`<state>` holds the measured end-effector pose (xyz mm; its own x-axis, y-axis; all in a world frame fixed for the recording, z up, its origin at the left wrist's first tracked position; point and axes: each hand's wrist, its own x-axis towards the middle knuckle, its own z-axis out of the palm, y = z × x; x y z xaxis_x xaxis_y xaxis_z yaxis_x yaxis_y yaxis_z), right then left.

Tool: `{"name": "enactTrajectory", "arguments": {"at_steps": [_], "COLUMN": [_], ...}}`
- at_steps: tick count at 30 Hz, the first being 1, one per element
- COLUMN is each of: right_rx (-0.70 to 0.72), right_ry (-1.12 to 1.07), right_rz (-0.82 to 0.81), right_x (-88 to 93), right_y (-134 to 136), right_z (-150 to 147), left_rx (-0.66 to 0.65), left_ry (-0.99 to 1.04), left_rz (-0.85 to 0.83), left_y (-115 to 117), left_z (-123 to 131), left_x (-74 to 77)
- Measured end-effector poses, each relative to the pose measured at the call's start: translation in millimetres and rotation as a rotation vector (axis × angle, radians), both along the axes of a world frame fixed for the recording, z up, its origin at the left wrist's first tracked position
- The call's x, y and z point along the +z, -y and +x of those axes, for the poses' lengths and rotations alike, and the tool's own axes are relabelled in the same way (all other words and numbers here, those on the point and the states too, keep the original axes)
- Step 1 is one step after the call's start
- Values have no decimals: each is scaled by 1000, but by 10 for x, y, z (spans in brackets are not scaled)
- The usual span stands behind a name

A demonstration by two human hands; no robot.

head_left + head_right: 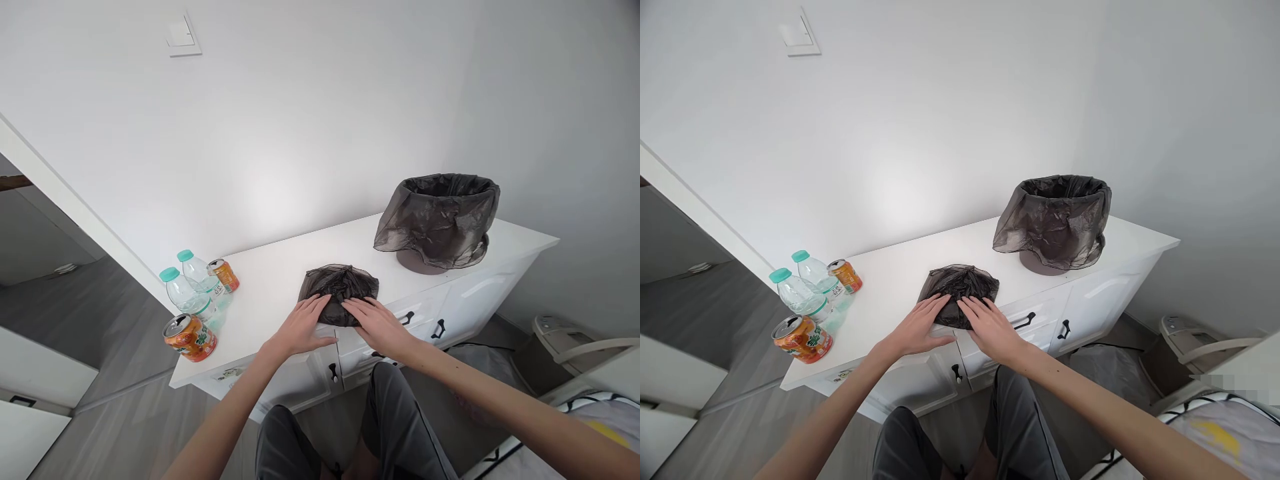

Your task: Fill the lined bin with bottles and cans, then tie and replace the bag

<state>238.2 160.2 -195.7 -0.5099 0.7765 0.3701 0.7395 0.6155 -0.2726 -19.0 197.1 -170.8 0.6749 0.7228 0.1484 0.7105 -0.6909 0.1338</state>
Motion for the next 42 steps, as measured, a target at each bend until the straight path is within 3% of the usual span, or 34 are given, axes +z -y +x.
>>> {"name": "enactTrajectory", "arguments": {"at_steps": [6,8,10,12,16,20,22,25,27,34,38,42], "right_rx": [-41,-65,-115,-204,-355,-419,-402,-205,-96,-193,-186,-196], "right_ry": [-265,-337,-372,-388,-388,-336,-280,-107,11,123,142,181], "right_rz": [-282,-349,-383,-423,-477,-432,-271,80,189,-7,-70,-91], "right_x": [312,364,341,264,129,172,228,275,257,-59,-198,-217], "right_y": [-156,-262,-411,-575,-822,-839,-770,-662,-638,-840,-933,-954], "right_z": [140,154,137,99,33,-15,-74,-209,-292,-290,-246,-256], "left_rx": [119,191,233,189,21,91,138,154,146,213,303,398], "left_ry": [227,279,276,211,24,-64,-80,-101,-115,-47,-21,-17], "left_rz": [-126,-19,196,362,365,263,234,240,249,196,228,209], "left_y": [219,284,328,347,299,148,55,-88,-175,-282,-229,-213], "left_z": [-147,-103,-7,115,315,383,398,429,444,395,393,392], "left_x": [312,457,569,602,398,118,44,-17,-70,-303,-323,-330]}}
